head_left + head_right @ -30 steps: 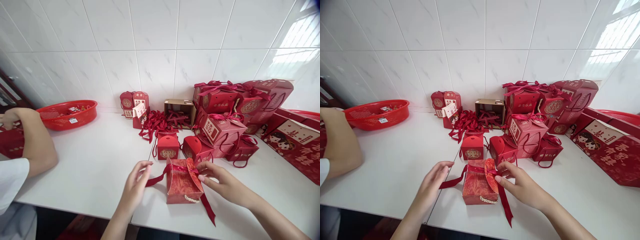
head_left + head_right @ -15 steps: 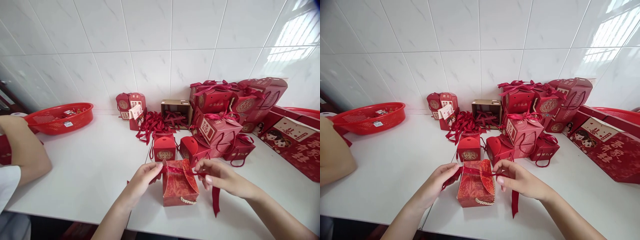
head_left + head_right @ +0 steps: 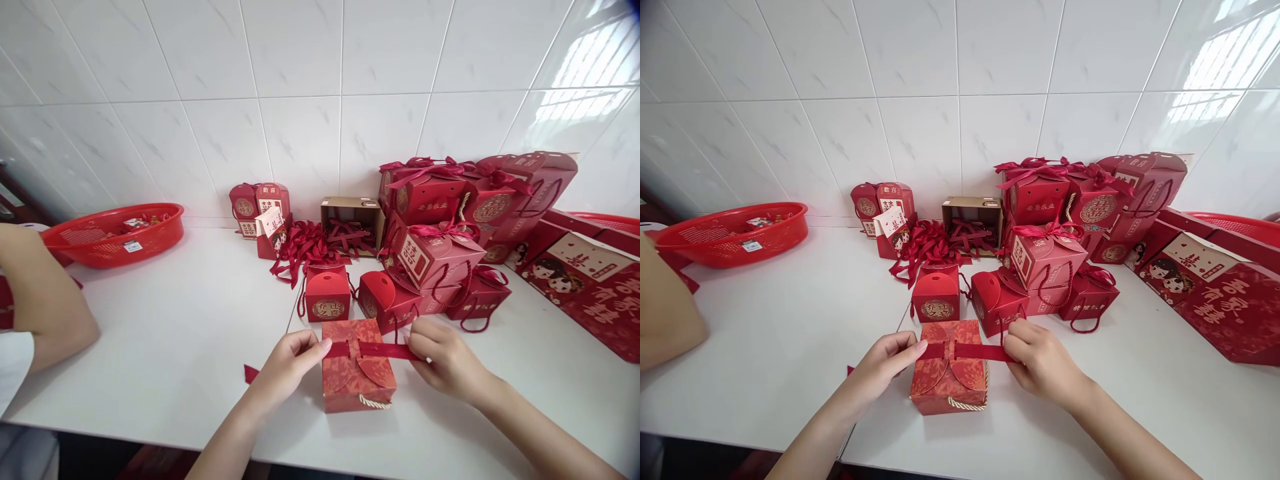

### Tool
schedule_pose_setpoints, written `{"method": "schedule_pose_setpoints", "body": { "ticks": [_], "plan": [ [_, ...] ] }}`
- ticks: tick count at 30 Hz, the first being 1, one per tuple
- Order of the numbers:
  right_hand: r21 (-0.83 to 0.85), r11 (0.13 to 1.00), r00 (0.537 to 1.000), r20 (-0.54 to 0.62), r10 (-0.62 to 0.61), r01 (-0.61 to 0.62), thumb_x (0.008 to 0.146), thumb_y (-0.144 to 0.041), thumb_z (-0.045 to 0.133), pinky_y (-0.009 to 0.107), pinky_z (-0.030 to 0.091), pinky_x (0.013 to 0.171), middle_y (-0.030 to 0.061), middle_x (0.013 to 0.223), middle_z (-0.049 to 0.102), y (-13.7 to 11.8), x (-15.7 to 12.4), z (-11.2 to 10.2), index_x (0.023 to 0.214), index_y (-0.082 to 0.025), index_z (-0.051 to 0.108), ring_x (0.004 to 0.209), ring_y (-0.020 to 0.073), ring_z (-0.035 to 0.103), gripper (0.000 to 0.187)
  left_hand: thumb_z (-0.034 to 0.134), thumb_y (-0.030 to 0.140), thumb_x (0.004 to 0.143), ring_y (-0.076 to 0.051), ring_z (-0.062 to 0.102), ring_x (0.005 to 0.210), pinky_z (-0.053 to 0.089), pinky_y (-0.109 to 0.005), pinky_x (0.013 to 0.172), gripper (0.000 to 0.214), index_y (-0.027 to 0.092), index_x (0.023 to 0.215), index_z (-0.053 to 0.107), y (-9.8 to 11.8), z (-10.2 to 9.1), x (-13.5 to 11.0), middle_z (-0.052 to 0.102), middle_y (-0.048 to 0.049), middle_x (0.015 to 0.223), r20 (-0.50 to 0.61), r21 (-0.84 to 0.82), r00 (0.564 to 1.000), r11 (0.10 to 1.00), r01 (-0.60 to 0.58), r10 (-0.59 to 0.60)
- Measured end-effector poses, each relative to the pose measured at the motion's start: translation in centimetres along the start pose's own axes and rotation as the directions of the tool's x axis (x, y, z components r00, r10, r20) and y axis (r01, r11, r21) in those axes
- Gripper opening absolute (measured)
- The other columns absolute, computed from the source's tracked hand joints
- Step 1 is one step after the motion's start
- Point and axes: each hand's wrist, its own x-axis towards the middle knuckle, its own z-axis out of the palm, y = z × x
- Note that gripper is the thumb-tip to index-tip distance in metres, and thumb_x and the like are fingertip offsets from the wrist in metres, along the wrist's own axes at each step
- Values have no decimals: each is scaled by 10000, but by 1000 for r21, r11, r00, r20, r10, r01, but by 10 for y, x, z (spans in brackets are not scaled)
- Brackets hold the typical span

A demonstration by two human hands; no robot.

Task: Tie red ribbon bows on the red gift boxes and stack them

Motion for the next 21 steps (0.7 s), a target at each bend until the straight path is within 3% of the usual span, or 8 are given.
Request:
{"method": "schedule_pose_setpoints", "body": {
  "ticks": [4, 10, 12, 14, 17, 19, 21],
  "plan": [
    [-37, 996, 995, -57, -83, 81, 840, -42, 378, 259, 303, 503, 30, 640, 468, 2, -10, 11, 682, -204, 466, 574, 161, 386, 243, 548, 527, 819, -101, 210, 555, 180, -249, 523, 451, 200, 605, 322, -6, -4, -5, 249, 65, 593, -2, 48, 998, 997, 65, -65],
    [-102, 991, 994, -48, -93, 88, 880, -59, 398, 260, 311, 522, 26, 643, 490, 2, -16, 12, 694, -198, 495, 576, 157, 392, 252, 511, 566, 824, -112, 262, 587, 231, -251, 553, 495, 202, 586, 275, -10, -3, -9, 252, 56, 606, -2, 168, 1000, 986, -9, 9],
    [-85, 996, 1000, 18, 1, 1, 846, -51, 422, 260, 349, 536, 29, 670, 517, 2, -18, 16, 693, -200, 488, 596, 160, 434, 224, 508, 556, 829, -122, 328, 593, 287, -252, 567, 455, 202, 599, 337, -16, -2, -10, 312, 48, 610, -25, 162, 999, 986, -32, 37],
    [-58, 987, 982, 111, 153, -148, 791, -51, 464, 280, 418, 593, 46, 764, 571, 3, -24, 18, 745, -200, 508, 681, 182, 513, 163, 526, 526, 828, -159, 469, 703, 378, -265, 653, 346, 204, 712, 477, -26, -2, -14, 472, 13, 715, -150, 150, 983, 985, -83, 105],
    [31, 933, 921, 176, 347, -358, 800, -130, 524, 337, 489, 768, 82, 1042, 604, 4, -41, 14, 1010, -209, 539, 918, 222, 586, 224, 559, 487, 811, -237, 529, 1031, 413, -312, 845, 285, 235, 942, 565, -42, -4, -31, 587, -53, 1044, -459, 175, 867, 977, -123, 192],
    [98, 885, 890, 79, 449, -455, 831, -232, 559, 364, 477, 877, 100, 1207, 555, 0, -56, 9, 1178, -228, 489, 1064, 238, 564, 354, 563, 470, 807, -256, 537, 1044, 407, -331, 865, 251, 243, 907, 596, -48, -1, -47, 614, -56, 1031, -522, 240, 825, 966, -98, 214],
    [179, 832, 837, -68, 542, -525, 841, -309, 573, 359, 478, 870, 101, 1196, 564, -11, -68, 5, 1182, -231, 509, 1050, 245, 572, 355, 537, 446, 823, -250, 569, 920, 405, -352, 837, 216, 252, 847, 627, -50, 7, -61, 640, -44, 900, -436, 343, 869, 936, -78, 232]
  ]
}}
